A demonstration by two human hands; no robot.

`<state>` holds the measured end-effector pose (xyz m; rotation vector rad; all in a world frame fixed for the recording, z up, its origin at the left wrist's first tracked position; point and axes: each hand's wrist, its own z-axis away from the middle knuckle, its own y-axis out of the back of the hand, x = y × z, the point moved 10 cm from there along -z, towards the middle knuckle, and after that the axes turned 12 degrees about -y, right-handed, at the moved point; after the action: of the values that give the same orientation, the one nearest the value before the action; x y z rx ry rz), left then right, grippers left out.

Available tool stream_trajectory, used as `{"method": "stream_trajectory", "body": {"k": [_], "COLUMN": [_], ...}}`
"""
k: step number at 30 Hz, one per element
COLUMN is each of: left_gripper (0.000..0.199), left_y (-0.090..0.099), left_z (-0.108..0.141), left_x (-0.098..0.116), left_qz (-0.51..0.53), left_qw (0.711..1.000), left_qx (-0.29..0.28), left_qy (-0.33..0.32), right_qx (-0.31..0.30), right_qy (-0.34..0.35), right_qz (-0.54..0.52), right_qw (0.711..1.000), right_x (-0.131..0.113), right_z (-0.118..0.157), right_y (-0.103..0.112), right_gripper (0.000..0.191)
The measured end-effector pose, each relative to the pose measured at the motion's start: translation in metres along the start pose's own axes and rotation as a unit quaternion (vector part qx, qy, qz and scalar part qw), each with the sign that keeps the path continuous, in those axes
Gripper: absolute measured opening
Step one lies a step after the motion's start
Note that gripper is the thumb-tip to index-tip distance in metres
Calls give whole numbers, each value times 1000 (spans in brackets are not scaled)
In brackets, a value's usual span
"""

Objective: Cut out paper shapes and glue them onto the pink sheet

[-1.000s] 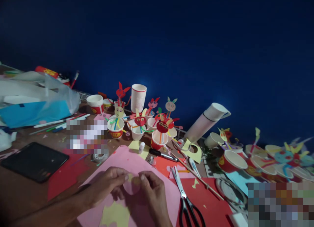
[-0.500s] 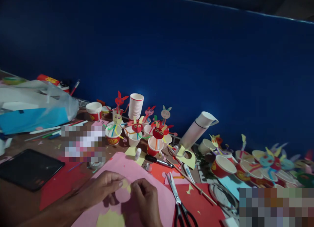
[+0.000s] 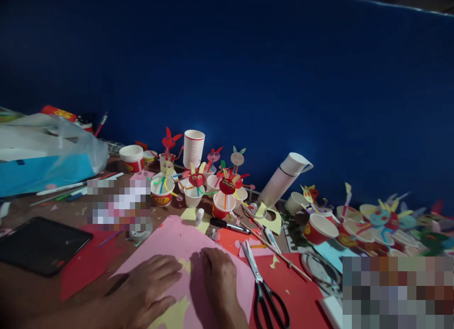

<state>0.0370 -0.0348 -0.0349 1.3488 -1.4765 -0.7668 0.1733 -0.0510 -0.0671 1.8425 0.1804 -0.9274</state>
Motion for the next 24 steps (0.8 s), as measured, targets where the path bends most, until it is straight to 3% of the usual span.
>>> {"method": "stream_trajectory", "body": {"k": [4,8,13,20,24], "left_gripper": [42,55,57,55,53], "left_y": [-30,-41,-46,-59,-59], "left_z": [8,13,15,25,25], "left_x": [-3,-7,-7,-9,-10], "left_qz": [16,23,27,-19,-21], "left_qw": [995,991,990,994,996], "left_qx": [-99,-128,-138,-105,-84], "left_qy": [14,22,24,-5,-11], "right_qx": [14,38,71,160,145], "right_qy": [13,21,26,-24,-65], "right_qz": [4,-4,-2,55,117], "right_qw": [1000,999,997,985,980], "right_x": [5,7,12,34,59], "right_z": [-10,-12,-15,-19,-15], "right_y": [13,32,63,133,144], "right_gripper": [26,25,20,25,29]}}
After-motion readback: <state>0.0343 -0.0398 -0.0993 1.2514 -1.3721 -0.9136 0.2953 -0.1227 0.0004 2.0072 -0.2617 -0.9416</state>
